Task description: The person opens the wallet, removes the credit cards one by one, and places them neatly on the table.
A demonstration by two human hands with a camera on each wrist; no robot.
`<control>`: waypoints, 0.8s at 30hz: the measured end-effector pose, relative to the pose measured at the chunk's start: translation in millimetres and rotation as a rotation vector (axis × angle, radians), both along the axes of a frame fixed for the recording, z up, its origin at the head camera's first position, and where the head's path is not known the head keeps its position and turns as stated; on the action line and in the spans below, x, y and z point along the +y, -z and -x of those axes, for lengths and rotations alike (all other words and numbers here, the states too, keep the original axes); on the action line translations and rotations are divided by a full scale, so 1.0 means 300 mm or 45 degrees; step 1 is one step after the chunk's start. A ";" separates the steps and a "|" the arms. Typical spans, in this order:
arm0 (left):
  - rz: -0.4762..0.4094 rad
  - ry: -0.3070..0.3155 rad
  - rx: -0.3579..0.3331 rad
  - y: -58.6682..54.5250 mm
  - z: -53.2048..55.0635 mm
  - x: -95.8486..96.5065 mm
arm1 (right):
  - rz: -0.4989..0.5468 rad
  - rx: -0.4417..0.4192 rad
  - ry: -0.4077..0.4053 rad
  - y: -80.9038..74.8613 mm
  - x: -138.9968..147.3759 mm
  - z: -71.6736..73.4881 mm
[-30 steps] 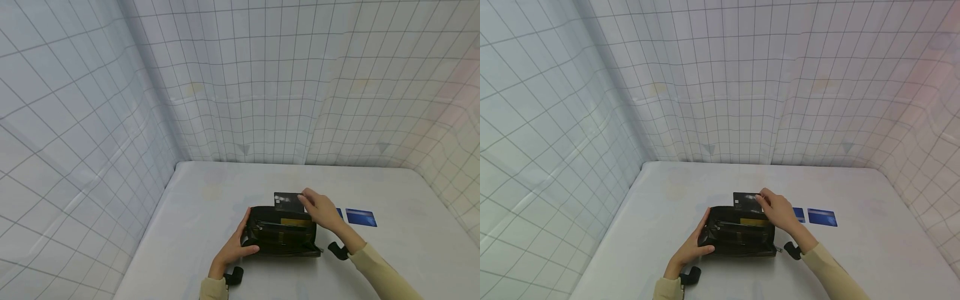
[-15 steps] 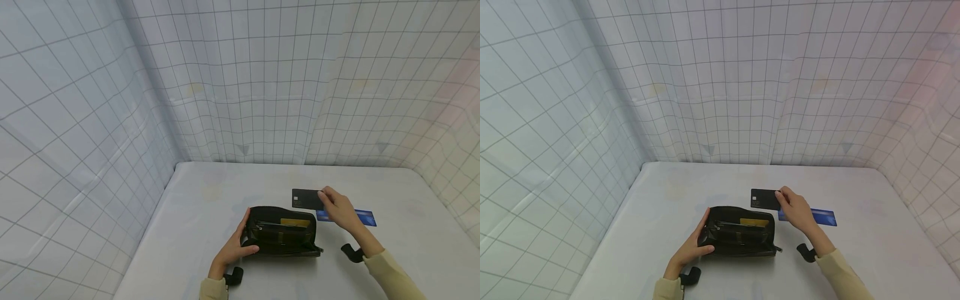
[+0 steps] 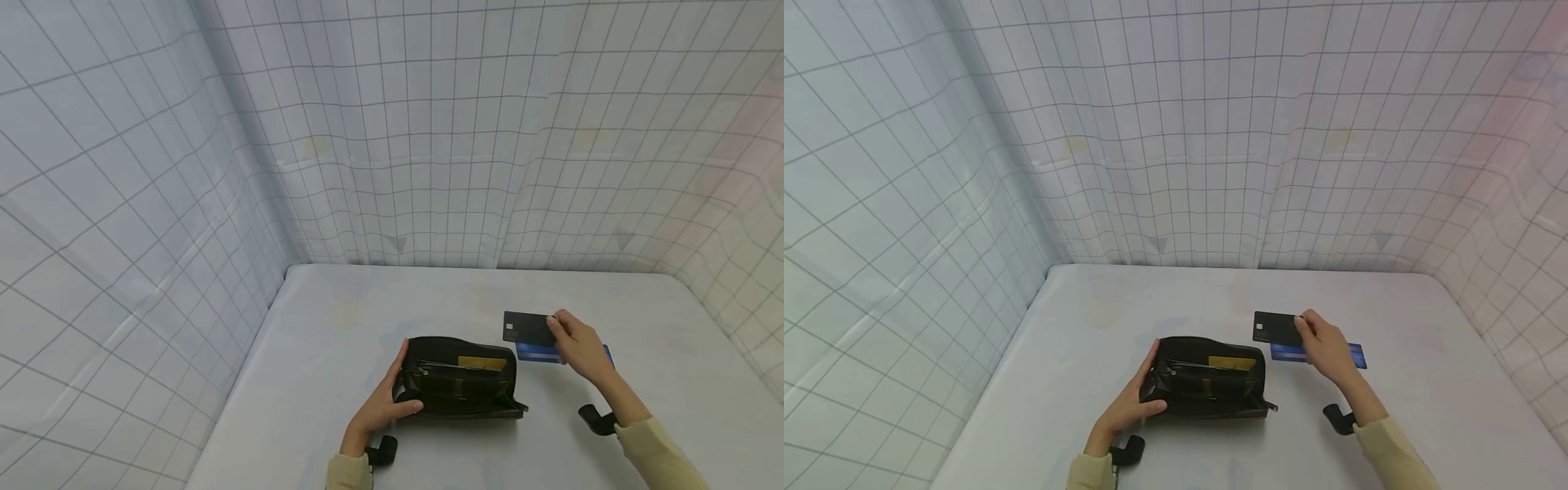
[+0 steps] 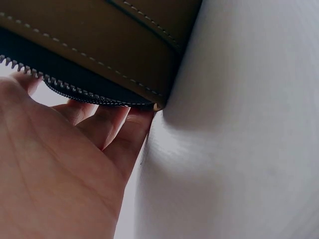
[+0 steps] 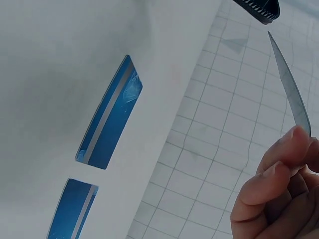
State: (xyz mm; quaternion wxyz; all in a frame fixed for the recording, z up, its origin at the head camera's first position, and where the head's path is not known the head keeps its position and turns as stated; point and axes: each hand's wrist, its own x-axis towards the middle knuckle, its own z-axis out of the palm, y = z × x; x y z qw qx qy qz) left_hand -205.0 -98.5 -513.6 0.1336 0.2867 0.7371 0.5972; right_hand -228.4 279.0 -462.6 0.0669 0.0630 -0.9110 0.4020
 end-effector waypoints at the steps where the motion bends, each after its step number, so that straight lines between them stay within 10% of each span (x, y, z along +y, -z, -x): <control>1: 0.004 0.000 -0.001 -0.010 -0.004 0.001 | -0.011 -0.004 0.003 0.002 0.007 -0.002; 24: -0.002 -0.009 -0.010 0.006 0.004 -0.001 | -0.159 -0.229 -0.013 0.114 0.117 -0.045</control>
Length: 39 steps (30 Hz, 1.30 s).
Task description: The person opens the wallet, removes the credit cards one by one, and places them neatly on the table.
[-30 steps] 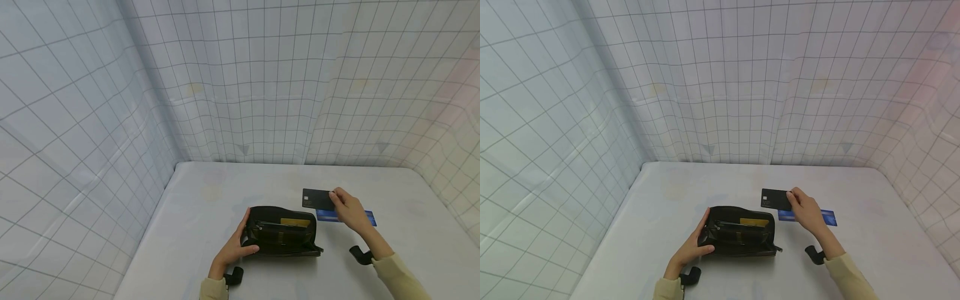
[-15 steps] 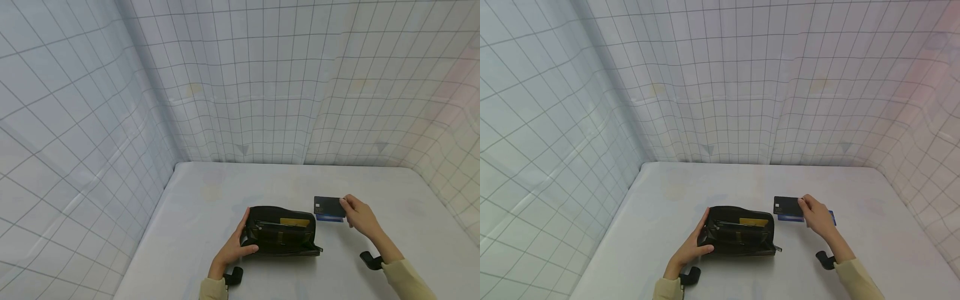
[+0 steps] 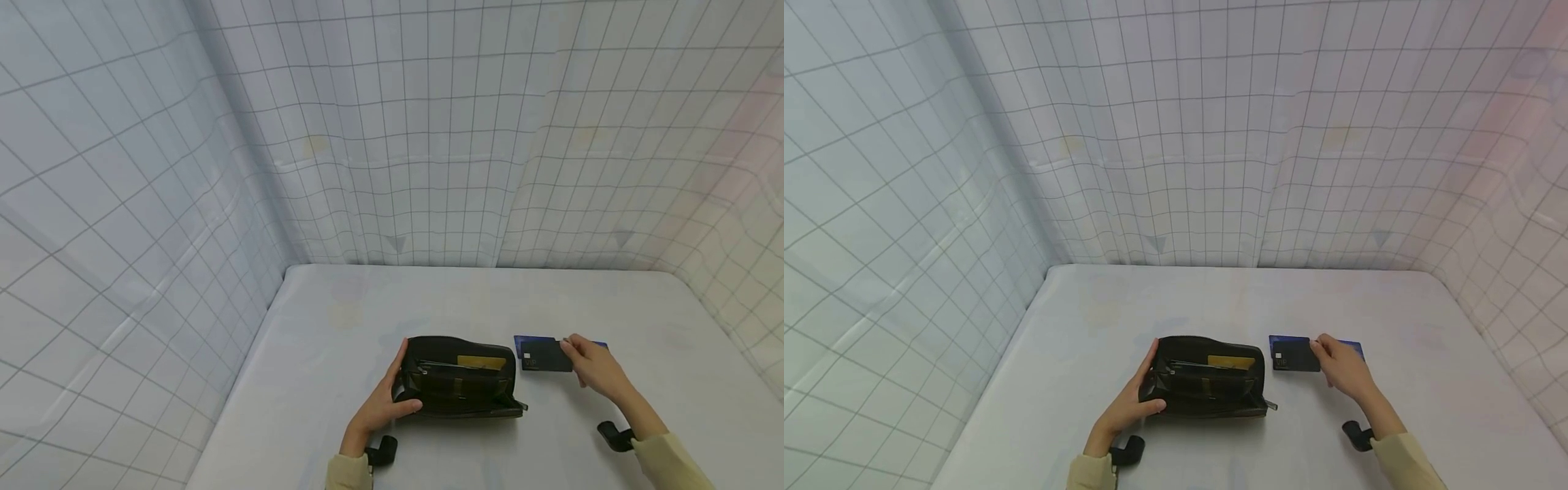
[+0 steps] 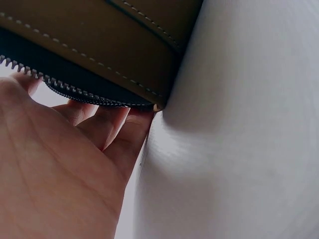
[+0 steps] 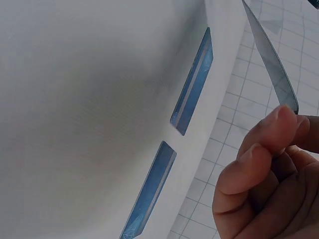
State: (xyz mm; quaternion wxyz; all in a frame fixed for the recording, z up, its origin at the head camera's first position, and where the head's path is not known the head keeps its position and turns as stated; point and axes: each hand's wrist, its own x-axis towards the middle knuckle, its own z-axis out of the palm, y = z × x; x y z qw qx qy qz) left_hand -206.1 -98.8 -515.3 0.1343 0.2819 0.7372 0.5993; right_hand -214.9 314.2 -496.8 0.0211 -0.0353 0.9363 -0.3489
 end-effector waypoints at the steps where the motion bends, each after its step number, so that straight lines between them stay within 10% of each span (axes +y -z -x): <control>1: -0.005 -0.003 0.000 0.011 0.005 0.000 | 0.001 -0.017 0.003 0.004 0.002 0.000; 8: -0.008 -0.035 0.022 0.092 0.035 -0.005 | 0.014 -0.120 -0.020 0.019 0.013 -0.003; 17: -0.013 -0.039 0.023 0.100 0.040 -0.006 | 0.039 -0.197 -0.042 0.039 0.014 -0.009; 30: 0.040 -0.008 0.009 -0.017 -0.006 0.000 | -0.087 -0.202 0.014 0.057 0.021 -0.012; 39: 0.004 -0.033 0.055 0.088 0.032 -0.002 | -0.172 -0.209 0.069 0.076 0.023 -0.020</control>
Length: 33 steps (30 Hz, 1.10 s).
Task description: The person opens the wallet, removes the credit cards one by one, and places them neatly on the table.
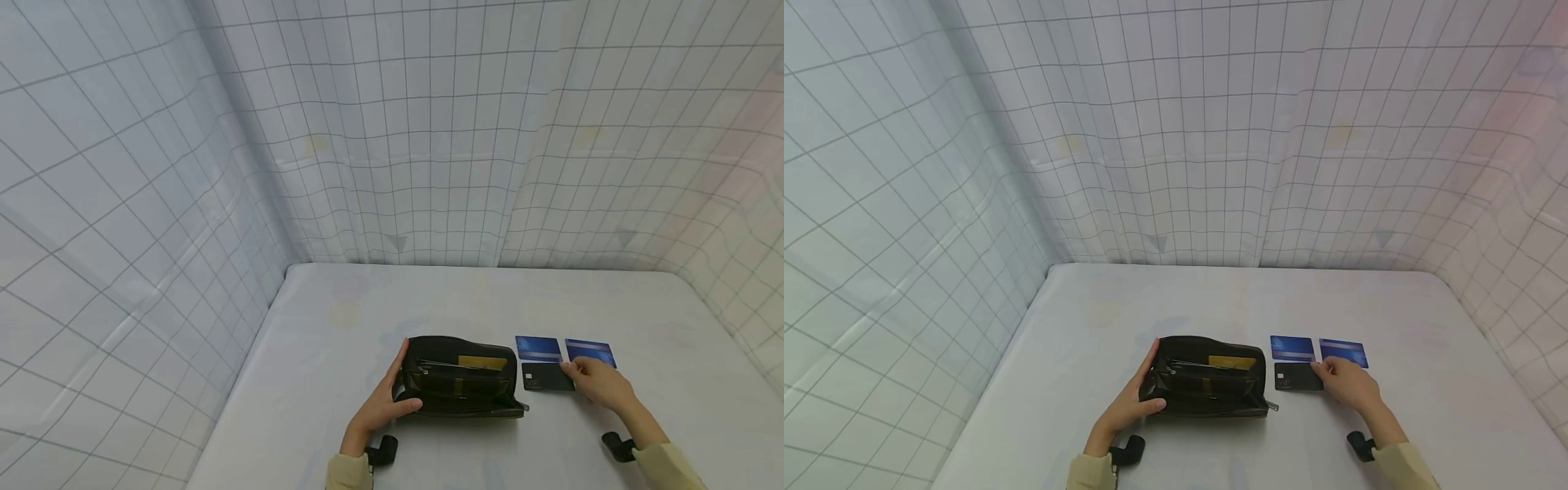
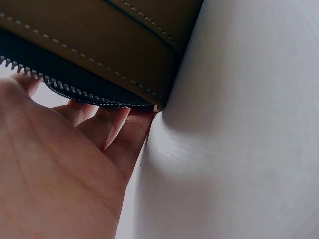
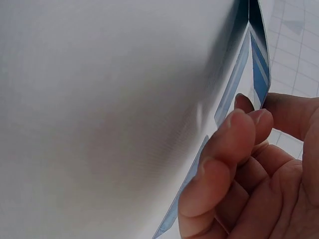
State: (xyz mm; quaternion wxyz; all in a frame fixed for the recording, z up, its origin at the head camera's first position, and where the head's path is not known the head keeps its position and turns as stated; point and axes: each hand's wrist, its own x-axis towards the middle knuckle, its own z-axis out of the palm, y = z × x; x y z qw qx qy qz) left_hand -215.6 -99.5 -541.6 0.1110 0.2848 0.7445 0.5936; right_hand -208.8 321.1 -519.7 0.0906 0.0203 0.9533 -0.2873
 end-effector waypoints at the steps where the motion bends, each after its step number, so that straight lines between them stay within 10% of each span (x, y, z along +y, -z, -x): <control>1: 0.001 -0.002 0.001 0.008 0.003 0.000 | -0.008 0.001 0.001 -0.001 -0.001 -0.001; 22: 0.001 -0.007 -0.016 0.012 0.006 0.000 | -0.057 -0.023 0.033 0.018 0.001 -0.009; 33: 0.022 0.024 -0.052 -0.098 -0.036 0.005 | -0.039 -0.070 0.035 0.017 0.009 -0.004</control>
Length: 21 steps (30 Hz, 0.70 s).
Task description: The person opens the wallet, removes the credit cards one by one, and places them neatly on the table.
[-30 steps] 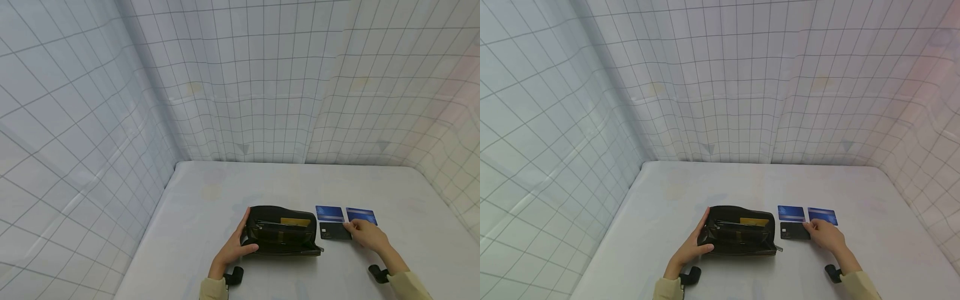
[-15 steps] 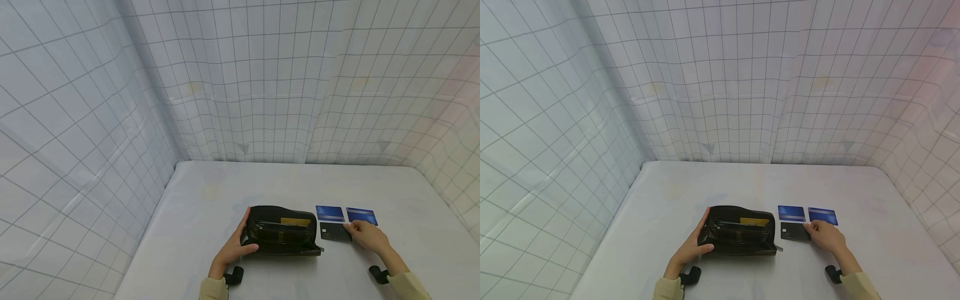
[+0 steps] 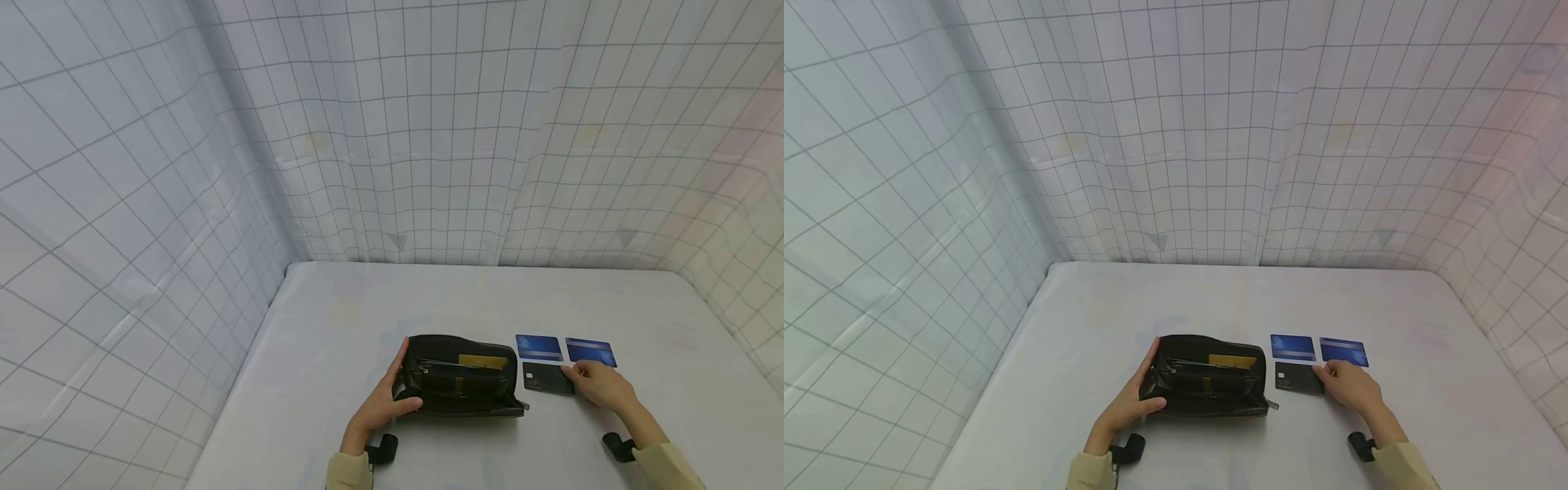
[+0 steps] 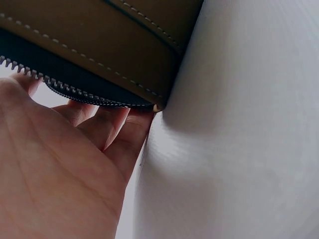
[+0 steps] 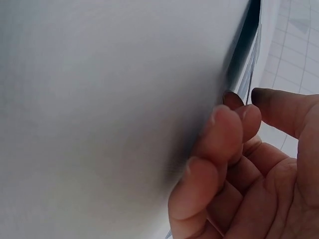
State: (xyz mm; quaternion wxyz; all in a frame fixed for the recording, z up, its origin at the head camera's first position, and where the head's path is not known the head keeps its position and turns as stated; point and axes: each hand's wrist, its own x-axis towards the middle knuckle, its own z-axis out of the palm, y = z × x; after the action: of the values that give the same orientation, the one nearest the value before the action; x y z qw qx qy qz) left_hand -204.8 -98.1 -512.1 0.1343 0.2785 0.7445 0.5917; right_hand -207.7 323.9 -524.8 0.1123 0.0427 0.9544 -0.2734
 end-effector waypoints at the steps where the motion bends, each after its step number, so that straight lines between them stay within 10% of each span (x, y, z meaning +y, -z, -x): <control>1: 0.004 0.004 -0.006 -0.003 -0.001 -0.001 | 0.001 -0.001 -0.003 -0.001 0.001 -0.001; 21: 0.002 0.005 0.001 -0.007 -0.002 0.002 | -0.031 -0.045 0.023 -0.012 -0.013 -0.013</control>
State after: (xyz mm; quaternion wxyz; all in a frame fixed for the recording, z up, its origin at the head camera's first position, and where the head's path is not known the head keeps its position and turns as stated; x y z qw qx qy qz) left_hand -204.2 -97.7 -509.9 0.1353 0.2800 0.7445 0.5907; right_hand -203.8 320.0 -521.1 0.1262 0.0575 0.9551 -0.2619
